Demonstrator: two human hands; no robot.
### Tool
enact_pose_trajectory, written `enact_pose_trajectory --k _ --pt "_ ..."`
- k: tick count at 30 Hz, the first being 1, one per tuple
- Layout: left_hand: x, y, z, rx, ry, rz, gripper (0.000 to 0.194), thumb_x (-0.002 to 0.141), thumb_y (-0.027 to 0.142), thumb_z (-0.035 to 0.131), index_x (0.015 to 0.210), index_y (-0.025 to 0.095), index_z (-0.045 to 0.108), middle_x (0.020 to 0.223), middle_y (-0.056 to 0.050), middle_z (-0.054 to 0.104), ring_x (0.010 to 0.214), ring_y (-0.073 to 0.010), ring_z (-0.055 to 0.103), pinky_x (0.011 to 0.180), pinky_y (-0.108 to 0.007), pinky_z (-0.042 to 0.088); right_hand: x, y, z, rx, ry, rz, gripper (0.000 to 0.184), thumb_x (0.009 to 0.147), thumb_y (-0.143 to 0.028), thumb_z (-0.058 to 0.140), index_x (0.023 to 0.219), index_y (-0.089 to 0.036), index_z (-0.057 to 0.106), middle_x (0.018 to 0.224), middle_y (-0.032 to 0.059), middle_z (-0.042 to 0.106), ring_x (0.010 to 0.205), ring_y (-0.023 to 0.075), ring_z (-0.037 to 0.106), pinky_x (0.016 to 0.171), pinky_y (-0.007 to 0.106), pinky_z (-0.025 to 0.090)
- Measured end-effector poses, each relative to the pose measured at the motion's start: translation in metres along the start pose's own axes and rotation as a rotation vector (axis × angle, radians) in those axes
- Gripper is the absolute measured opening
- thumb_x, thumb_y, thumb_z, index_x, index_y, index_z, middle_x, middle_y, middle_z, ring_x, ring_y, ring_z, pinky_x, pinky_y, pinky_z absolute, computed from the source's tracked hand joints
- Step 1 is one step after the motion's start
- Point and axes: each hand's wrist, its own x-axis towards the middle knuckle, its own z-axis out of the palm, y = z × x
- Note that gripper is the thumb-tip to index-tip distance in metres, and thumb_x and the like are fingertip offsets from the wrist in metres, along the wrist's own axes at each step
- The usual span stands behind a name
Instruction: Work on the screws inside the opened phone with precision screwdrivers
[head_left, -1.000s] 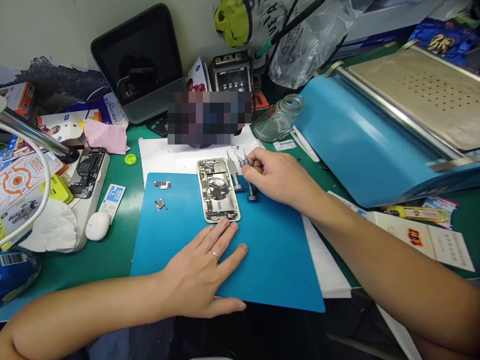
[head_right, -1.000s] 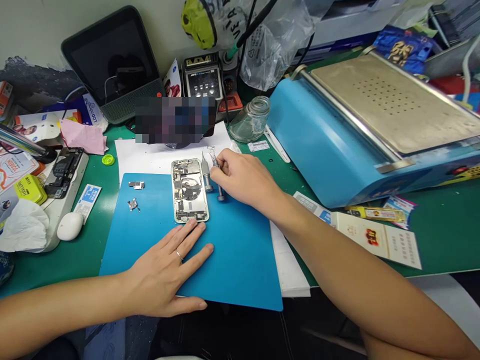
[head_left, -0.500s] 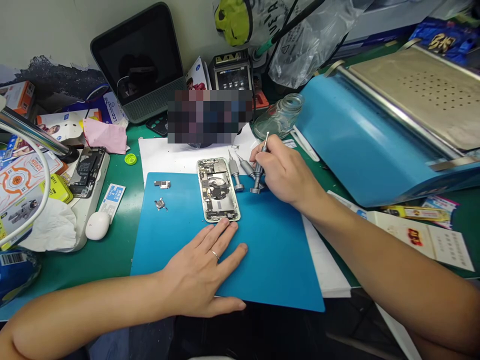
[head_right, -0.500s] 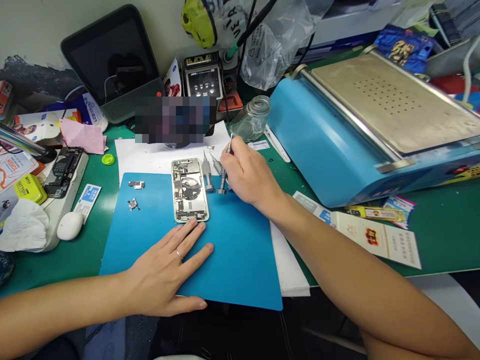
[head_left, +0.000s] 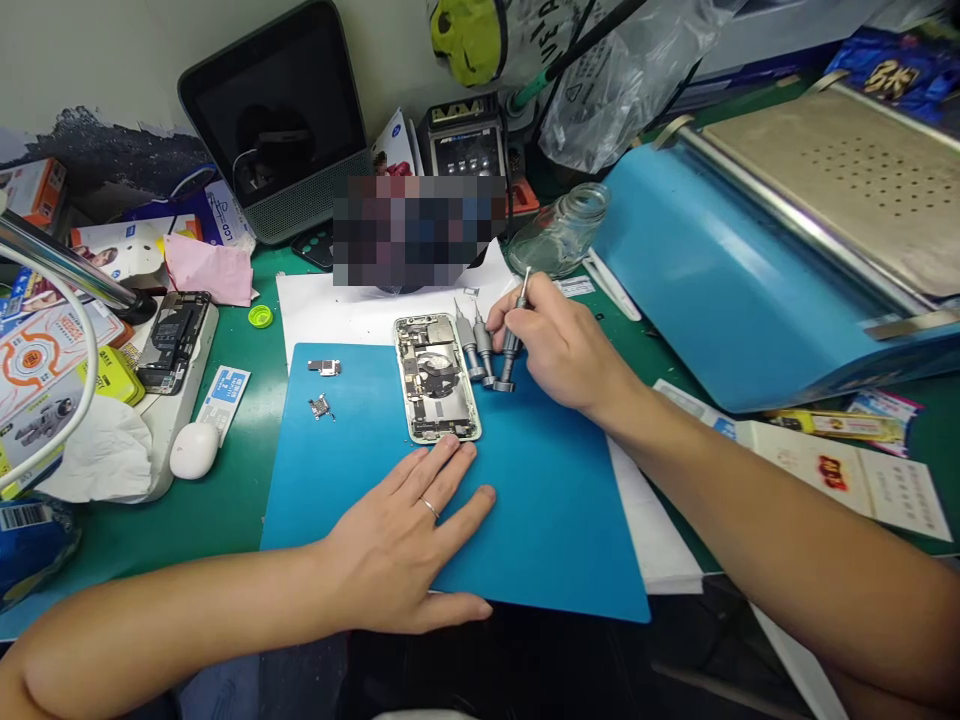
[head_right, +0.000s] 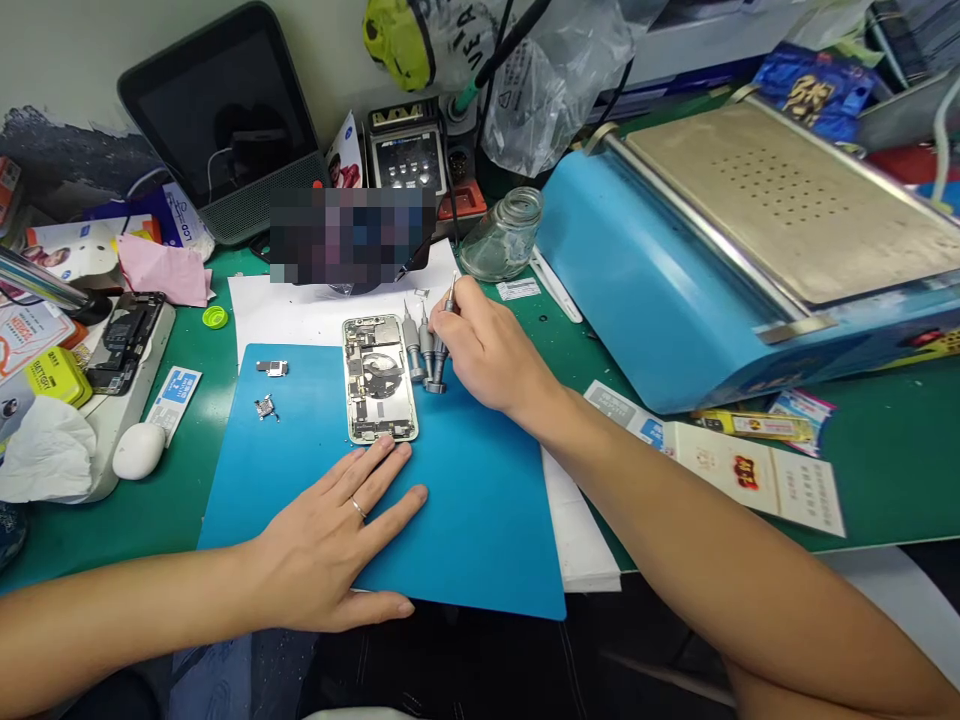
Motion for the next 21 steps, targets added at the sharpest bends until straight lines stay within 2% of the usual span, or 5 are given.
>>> enact_pose_trajectory --k 4,8,11,18,21 --pt "-0.001 0.0 0.0 0.004 0.002 0.001 0.09 0.098 0.072 0.048 0.16 0.009 0.032 0.17 -0.027 0.013 0.159 -0.0428 0.006 0.125 -0.061 0.026 0.0 -0.004 -0.001 0.002 0.048 0.003 0.02 0.097 -0.029 0.049 0.077 -0.028 0.05 0.073 -0.0005 0.057 0.064 0.0201 0.052 0.063 0.037 0.041" --pt "-0.002 0.0 0.001 0.002 0.003 -0.003 0.09 0.098 0.073 0.047 0.161 0.009 0.031 0.171 -0.026 0.012 0.16 -0.0422 0.005 0.125 -0.061 0.026 -0.002 -0.012 -0.001 0.118 0.194 -0.133 0.017 0.095 -0.037 0.051 0.08 -0.027 0.051 0.082 0.0027 0.059 0.071 0.022 0.054 0.069 0.04 0.043" --pt "-0.002 0.0 0.001 -0.003 0.001 -0.004 0.09 0.098 0.073 0.046 0.161 0.01 0.031 0.171 -0.026 0.012 0.16 -0.0419 0.005 0.125 -0.061 0.026 -0.004 -0.013 0.001 0.195 0.201 -0.192 0.021 0.095 -0.043 0.052 0.082 -0.028 0.052 0.083 0.0033 0.059 0.071 0.0221 0.053 0.069 0.041 0.044" --pt "-0.001 0.0 0.001 0.005 -0.002 -0.006 0.09 0.098 0.073 0.046 0.161 0.01 0.031 0.171 -0.025 0.012 0.16 -0.0413 0.004 0.125 -0.061 0.027 -0.001 -0.002 0.0 0.024 0.191 0.01 0.024 0.098 -0.028 0.05 0.074 -0.027 0.049 0.074 0.0005 0.056 0.062 0.0193 0.045 0.061 0.037 0.037" --pt "-0.002 0.0 0.0 0.005 0.0 -0.008 0.09 0.098 0.073 0.046 0.16 0.01 0.032 0.171 -0.026 0.013 0.16 -0.0415 0.004 0.125 -0.06 0.027 0.0 0.0 0.001 0.025 0.148 -0.024 0.021 0.096 -0.023 0.05 0.075 -0.027 0.052 0.073 0.0001 0.055 0.061 0.0193 0.044 0.061 0.036 0.035"
